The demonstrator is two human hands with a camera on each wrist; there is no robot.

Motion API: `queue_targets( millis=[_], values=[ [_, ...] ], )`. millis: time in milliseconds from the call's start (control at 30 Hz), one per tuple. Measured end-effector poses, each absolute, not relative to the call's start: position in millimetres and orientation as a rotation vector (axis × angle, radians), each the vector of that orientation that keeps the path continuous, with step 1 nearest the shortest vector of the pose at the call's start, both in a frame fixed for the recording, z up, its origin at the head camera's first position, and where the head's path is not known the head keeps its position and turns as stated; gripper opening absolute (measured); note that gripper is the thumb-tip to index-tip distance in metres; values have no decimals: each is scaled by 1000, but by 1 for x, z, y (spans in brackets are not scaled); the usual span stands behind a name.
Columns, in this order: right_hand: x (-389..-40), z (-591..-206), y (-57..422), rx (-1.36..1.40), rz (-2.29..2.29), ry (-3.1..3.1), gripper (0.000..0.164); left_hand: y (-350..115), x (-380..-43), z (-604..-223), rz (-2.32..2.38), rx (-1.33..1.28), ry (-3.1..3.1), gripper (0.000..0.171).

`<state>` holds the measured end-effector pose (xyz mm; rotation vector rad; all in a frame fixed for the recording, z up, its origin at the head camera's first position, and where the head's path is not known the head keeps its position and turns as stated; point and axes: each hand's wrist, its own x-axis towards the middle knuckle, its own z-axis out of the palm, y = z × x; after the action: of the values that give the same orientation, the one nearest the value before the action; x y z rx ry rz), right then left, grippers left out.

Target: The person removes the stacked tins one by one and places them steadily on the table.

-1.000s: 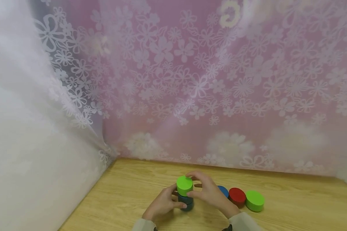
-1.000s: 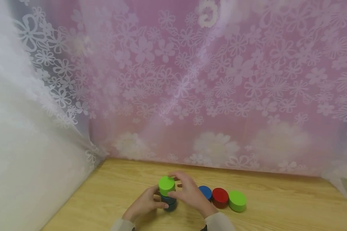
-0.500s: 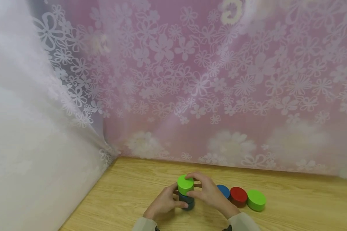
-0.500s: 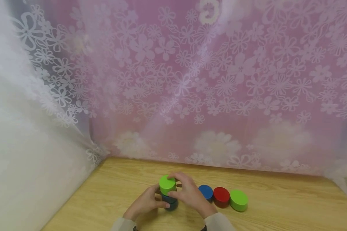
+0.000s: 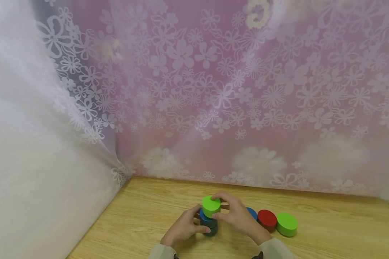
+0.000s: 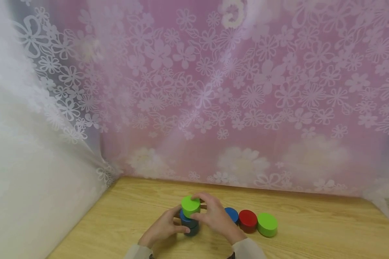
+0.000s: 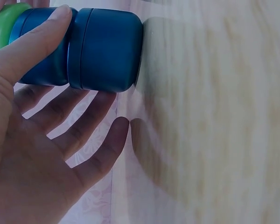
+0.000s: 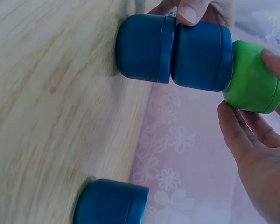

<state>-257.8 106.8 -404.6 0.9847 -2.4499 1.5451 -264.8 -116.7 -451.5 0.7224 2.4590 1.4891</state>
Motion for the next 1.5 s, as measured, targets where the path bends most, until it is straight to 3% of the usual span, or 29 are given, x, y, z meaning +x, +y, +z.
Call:
queue_targets(
  millis=[1500],
  values=[
    [-251,-404,195,765,1443,-2429,45,-114,-262,-448,1493,716,2458,61]
  ],
)
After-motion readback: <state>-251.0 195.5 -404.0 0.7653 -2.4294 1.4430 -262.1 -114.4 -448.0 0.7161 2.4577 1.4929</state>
